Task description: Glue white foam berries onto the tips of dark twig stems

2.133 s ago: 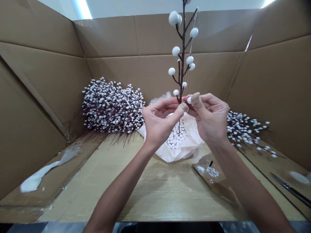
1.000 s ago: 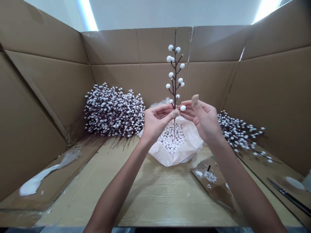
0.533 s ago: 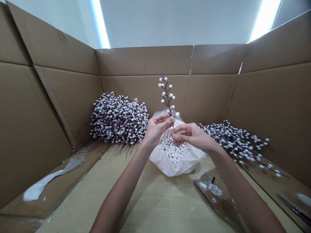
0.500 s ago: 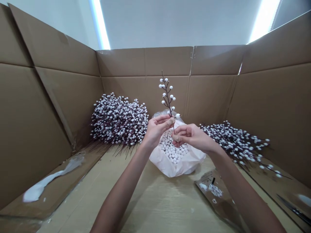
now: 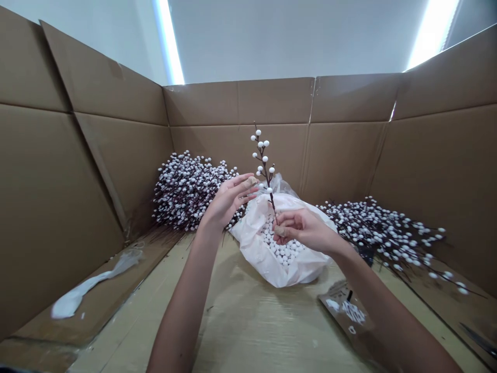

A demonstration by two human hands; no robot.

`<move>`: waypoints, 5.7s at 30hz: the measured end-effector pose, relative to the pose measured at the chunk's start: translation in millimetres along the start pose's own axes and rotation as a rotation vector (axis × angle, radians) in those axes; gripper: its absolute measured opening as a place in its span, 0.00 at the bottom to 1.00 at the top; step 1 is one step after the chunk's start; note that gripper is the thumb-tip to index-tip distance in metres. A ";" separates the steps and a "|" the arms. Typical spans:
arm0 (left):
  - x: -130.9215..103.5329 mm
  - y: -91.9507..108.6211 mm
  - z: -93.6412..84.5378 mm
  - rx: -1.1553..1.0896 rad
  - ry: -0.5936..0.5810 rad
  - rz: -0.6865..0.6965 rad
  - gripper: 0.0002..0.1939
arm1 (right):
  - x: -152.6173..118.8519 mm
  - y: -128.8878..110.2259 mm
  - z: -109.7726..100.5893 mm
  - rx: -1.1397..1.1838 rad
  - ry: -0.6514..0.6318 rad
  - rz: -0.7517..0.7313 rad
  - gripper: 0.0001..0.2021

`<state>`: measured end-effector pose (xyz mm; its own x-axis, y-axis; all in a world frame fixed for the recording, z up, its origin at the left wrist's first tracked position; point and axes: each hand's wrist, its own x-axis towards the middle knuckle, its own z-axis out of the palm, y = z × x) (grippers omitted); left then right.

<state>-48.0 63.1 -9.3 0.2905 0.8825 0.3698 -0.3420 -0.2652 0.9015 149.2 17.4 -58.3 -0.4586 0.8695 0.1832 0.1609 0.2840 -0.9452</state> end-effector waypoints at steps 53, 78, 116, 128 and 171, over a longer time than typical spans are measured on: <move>-31.9 -3.1 64.5 0.069 -0.085 0.216 0.14 | 31.1 77.8 1.1 -1.173 -0.127 0.258 0.12; -13.2 -22.9 52.9 0.038 -0.114 0.098 0.12 | -14.7 -8.3 -45.9 0.099 0.435 -0.327 0.16; -17.9 -23.3 62.1 0.037 -0.093 0.087 0.12 | -7.8 -16.6 -14.2 0.501 0.458 -0.509 0.05; -17.4 -24.2 61.1 0.041 -0.085 0.089 0.13 | -6.4 -15.3 -14.1 0.425 0.487 -0.484 0.07; -20.8 -23.6 65.4 0.138 0.019 0.128 0.14 | -1.7 -5.7 -10.1 0.309 0.572 -0.471 0.08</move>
<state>12.5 25.6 -23.6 0.2356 0.8448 0.4805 -0.2489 -0.4255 0.8701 157.9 18.3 -50.5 0.1143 0.7825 0.6121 -0.2257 0.6205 -0.7510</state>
